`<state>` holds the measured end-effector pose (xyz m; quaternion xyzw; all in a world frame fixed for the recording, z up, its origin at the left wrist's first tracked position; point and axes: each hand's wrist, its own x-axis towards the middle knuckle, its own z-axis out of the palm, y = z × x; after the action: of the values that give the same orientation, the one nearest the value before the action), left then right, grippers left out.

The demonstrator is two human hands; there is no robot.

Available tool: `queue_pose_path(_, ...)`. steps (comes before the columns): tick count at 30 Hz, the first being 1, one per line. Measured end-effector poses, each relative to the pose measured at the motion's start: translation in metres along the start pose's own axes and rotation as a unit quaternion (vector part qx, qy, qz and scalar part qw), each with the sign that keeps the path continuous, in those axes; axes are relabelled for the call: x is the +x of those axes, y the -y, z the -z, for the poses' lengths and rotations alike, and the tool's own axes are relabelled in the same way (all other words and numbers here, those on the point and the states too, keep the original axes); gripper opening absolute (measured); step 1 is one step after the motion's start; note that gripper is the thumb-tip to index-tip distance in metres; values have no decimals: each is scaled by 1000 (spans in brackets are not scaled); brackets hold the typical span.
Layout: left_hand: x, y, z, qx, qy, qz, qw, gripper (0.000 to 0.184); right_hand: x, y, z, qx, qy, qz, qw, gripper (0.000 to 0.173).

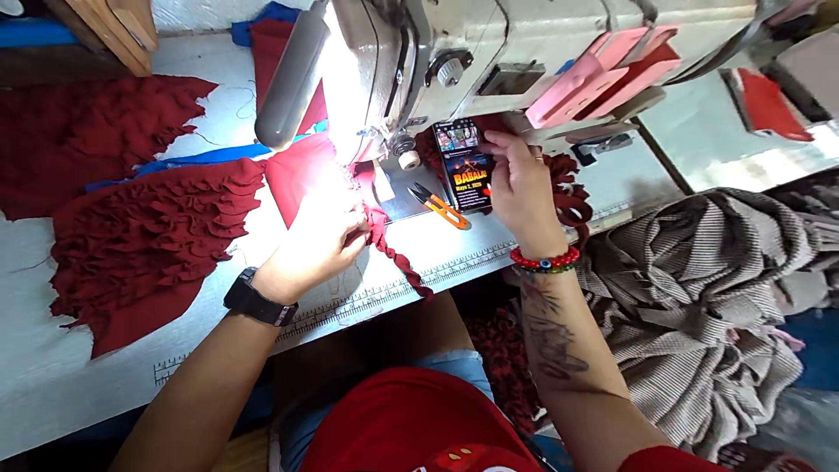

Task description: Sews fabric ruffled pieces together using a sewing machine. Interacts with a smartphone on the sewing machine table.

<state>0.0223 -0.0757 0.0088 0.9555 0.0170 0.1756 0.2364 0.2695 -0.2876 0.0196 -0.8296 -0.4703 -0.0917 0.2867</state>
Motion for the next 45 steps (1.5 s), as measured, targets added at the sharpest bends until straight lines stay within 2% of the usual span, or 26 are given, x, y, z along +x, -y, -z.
queue_pose_path(2,1,1,0,6,-3,-3,1000,16,2,-8,1,-6,-11,-10,1000,46)
queue_pose_path(6,2,1,-1,9,2,-3,1000,16,-16,7,10,15,-3,8,1000,44)
queue_pose_path(13,2,4,0,2,17,-1,1000,19,-44,87,-21,132,78,74,985,31)
queue_pose_path(18,1,4,2,-13,19,3,1000,18,-57,113,-50,59,113,112,985,31)
queue_pose_path(28,0,6,-2,-8,1,7,1000,21,-54,129,-47,8,134,87,987,26)
queue_pose_path(31,0,5,-1,-5,7,11,1000,21,-46,130,-40,50,172,64,982,25)
queue_pose_path(34,1,4,-1,-5,11,10,1000,19,-33,129,-28,113,247,13,962,28)
queue_pose_path(39,1,4,-3,8,-1,12,1000,17,-25,120,-20,171,296,-36,939,23)
queue_pose_path(43,3,4,-8,19,-13,12,1000,17,-25,124,-24,93,244,0,965,17)
queue_pose_path(45,3,5,-9,20,-22,10,999,17,-24,124,-27,66,211,23,975,27)
